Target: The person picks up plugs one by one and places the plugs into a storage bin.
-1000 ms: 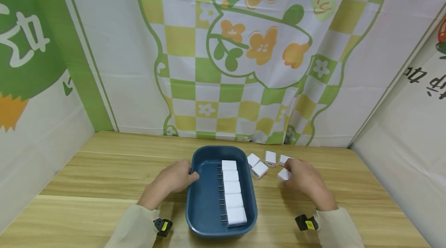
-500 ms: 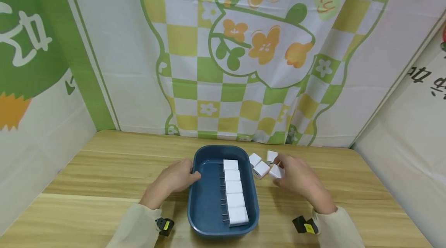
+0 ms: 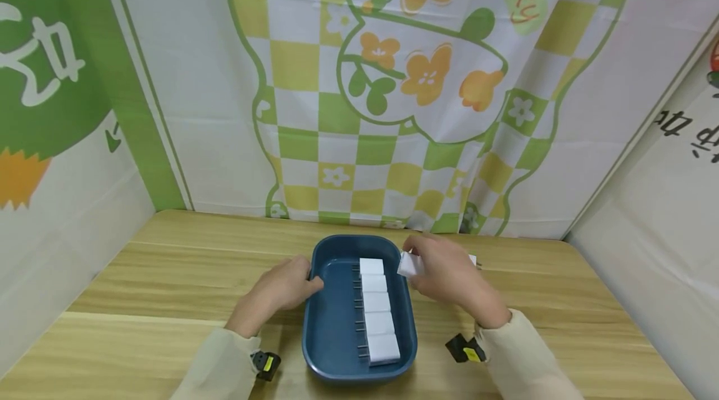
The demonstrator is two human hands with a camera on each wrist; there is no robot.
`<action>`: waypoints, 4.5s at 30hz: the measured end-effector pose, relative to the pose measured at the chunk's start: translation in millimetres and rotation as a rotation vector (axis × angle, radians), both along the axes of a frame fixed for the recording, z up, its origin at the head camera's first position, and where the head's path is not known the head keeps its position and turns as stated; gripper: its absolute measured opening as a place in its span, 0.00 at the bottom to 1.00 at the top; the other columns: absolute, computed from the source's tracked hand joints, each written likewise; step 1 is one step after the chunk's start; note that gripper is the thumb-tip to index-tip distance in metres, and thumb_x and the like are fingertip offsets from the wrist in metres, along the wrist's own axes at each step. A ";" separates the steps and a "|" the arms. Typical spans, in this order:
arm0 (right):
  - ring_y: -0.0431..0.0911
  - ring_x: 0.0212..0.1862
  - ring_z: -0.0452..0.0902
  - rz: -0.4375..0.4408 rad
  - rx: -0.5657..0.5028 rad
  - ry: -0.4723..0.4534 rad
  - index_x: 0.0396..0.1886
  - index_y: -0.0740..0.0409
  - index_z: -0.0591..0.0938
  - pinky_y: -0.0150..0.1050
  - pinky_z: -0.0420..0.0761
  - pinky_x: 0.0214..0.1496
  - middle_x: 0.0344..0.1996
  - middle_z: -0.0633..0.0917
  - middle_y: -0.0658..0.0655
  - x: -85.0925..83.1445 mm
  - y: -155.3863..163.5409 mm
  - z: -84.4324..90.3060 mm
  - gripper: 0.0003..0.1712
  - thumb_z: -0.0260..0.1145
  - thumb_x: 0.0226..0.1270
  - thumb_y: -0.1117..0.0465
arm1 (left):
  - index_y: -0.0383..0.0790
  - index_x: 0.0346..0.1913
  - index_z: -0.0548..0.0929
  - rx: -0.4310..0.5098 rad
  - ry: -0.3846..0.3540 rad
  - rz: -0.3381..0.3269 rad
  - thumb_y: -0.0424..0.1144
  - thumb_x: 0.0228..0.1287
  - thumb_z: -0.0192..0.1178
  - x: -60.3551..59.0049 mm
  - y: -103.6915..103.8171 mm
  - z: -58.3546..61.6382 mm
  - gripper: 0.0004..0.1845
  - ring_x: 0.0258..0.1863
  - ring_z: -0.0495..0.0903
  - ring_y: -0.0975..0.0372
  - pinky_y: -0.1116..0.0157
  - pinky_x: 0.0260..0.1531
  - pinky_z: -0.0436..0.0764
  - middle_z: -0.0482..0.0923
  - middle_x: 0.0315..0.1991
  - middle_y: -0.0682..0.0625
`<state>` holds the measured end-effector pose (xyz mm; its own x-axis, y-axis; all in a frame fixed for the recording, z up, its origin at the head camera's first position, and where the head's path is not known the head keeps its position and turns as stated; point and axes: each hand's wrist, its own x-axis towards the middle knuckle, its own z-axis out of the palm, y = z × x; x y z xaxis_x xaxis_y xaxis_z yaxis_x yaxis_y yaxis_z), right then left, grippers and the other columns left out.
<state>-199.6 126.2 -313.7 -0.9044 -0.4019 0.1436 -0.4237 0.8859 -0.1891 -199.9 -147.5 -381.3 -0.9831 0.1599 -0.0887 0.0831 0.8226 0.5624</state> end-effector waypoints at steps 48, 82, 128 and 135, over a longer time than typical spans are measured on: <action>0.49 0.51 0.80 0.199 0.097 -0.179 0.57 0.54 0.82 0.45 0.80 0.50 0.51 0.84 0.54 -52.2 -107.4 -26.8 0.23 0.73 0.61 0.65 | 0.45 0.17 0.70 -0.029 -0.003 -0.026 0.41 0.68 0.59 -0.6 -3.0 2.1 0.20 0.13 0.63 0.62 0.65 0.16 0.61 0.63 0.14 0.54; 0.53 0.53 0.81 0.199 0.152 -0.169 0.55 0.53 0.84 0.48 0.78 0.56 0.51 0.85 0.54 -64.8 -118.0 -59.8 0.21 0.73 0.61 0.66 | 0.43 0.21 0.73 -0.032 -0.031 -0.021 0.42 0.70 0.59 -1.8 -2.7 1.6 0.18 0.15 0.66 0.61 0.64 0.18 0.63 0.65 0.16 0.53; 0.51 0.52 0.82 0.193 0.176 -0.111 0.56 0.54 0.85 0.46 0.81 0.49 0.52 0.86 0.54 -55.3 -107.1 -28.9 0.23 0.75 0.60 0.63 | 0.45 0.17 0.70 -0.021 -0.013 -0.020 0.40 0.67 0.59 -0.2 -2.2 2.6 0.19 0.13 0.63 0.63 0.66 0.15 0.60 0.64 0.13 0.54; 0.51 0.54 0.81 0.178 0.156 -0.092 0.58 0.54 0.84 0.48 0.80 0.52 0.54 0.85 0.54 -51.3 -93.1 -15.1 0.24 0.75 0.62 0.58 | 0.44 0.16 0.70 -0.024 -0.014 -0.014 0.40 0.67 0.60 -0.5 -1.7 2.7 0.20 0.12 0.63 0.63 0.66 0.16 0.60 0.63 0.13 0.54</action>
<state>-250.8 33.1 -328.7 -0.8237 -0.5669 -0.0124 -0.5630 0.8202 -0.1015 -200.5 -149.2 -378.6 -0.9794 0.1713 -0.1067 0.0868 0.8350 0.5434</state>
